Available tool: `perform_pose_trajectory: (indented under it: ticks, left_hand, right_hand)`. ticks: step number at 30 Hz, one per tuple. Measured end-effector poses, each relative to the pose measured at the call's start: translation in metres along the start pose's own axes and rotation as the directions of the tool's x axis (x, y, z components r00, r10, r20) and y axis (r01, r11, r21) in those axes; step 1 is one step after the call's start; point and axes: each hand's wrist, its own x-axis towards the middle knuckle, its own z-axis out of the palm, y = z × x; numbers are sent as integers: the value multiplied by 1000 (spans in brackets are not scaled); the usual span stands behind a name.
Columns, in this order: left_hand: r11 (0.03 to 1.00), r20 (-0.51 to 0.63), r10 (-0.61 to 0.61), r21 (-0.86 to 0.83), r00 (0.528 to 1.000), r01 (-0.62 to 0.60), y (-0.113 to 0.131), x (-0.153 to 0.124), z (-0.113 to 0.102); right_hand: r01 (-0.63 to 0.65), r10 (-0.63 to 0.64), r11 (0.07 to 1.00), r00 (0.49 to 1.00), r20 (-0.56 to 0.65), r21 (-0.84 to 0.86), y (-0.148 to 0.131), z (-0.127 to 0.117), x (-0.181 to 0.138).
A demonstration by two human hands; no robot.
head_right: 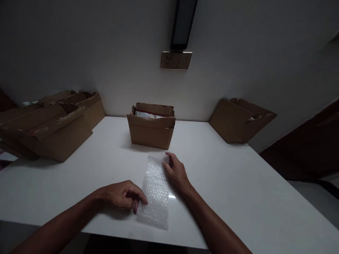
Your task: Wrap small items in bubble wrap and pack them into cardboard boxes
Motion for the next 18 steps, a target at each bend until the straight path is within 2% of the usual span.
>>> perform_pose_trajectory:
  ticks: [3,5,6,8,10,11,13,15,18]
  left_hand:
    - [996,25,-22,-81,999,24,-6,0,-1]
    - [994,17,-47,-103,999,48,-8,0,-2]
    - [993,16,-57,-104,998,58,-7,1,-2]
    - [991,14,-81,-105,997,82,-6,1,-3]
    - [988,10,-107,-114,994,107,-4,2,-3]
    - [986,4,-115,-123,993,115,-4,3,-3]
    - [981,4,-121,-153,993,120,-3,3,-3]
    - [976,6,-113,-188,994,112,-3,3,-3]
    - [957,-12,-104,-274,994,97,-3,4,-1]
  right_hand:
    - [110,-130,985,979,-156,-135,-5,-6,-2]
    - [130,-147,986,970,-191,-101,-11,-10,-4]
    - [105,-107,994,983,-148,-19,-14,-10,-5]
    - [-27,17,980,998,55,197,-19,-8,-7]
    - [-206,129,918,963,236,339,-19,-3,-7]
    - [-271,174,886,947,271,376,-19,-1,-7]
    - [-326,232,846,938,258,421,-17,1,-5]
    - [-323,236,833,942,240,449,-16,-3,-3]
    - [-287,213,875,951,223,390,-21,-16,-8]
